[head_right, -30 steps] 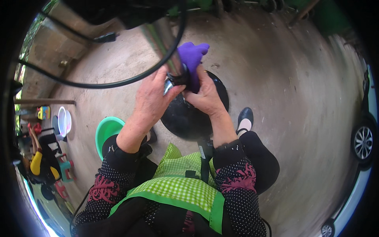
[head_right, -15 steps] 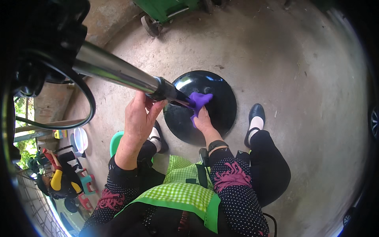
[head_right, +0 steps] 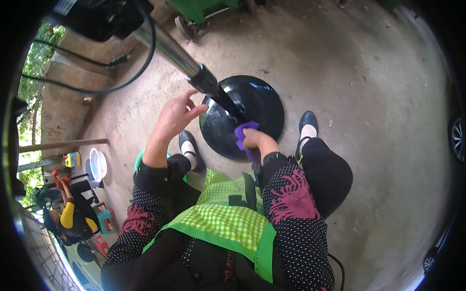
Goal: The person wipes the base and pole of a standing fan with a purple cloth. They repeatedly rub the circular base and the lower pole, occasionally lifting the cloth to reposition it, while a green basin sits nearby.
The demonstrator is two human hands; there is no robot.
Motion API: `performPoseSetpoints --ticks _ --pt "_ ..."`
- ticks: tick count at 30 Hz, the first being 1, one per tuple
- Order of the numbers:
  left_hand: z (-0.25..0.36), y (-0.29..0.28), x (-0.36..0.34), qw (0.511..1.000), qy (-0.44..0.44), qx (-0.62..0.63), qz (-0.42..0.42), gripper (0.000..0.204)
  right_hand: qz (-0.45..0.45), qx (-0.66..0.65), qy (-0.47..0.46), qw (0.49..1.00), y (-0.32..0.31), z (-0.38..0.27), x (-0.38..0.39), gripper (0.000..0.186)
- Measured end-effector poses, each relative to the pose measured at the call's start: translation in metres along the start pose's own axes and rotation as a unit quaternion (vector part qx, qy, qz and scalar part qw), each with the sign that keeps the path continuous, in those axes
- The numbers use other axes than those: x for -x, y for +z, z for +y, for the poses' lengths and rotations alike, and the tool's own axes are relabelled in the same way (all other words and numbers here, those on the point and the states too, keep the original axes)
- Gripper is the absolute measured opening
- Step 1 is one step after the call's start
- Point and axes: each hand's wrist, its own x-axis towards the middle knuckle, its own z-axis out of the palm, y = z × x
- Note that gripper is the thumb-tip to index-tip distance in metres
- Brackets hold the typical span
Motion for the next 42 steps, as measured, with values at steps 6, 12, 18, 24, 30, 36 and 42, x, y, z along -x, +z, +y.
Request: performPoseSetpoints --ticks 6,12,18,24,30,36,42 --pt "-0.022 0.056 0.013 0.964 0.067 -0.029 -0.256 0.096 -0.058 0.170 -0.136 0.974 -0.037 -0.092 0.059 0.043" --pt "-0.029 0.138 0.022 0.845 0.051 0.428 -0.317 0.074 -0.101 0.327 -0.204 0.917 -0.035 -0.114 0.132 0.041" --pt "-0.015 0.178 0.040 0.726 0.021 0.524 -0.444 0.051 -0.118 0.447 -0.115 0.879 -0.025 -0.100 0.172 0.034" --pt "-0.035 0.177 0.033 0.716 -0.065 0.538 -0.441 0.036 0.051 0.530 -0.237 0.812 -0.018 -0.095 0.162 0.021" --pt "-0.042 0.171 0.012 0.818 0.038 0.336 -0.466 0.051 -0.044 0.639 -0.196 0.743 -0.011 -0.119 0.155 0.019" --pt "-0.021 0.154 0.006 0.894 0.175 0.294 -0.290 0.087 -0.069 0.656 -0.159 0.734 -0.004 -0.112 0.151 0.022" --pt "-0.002 0.166 0.015 0.847 0.141 0.277 -0.432 0.046 -0.086 0.641 -0.143 0.749 -0.008 -0.119 0.150 0.031"
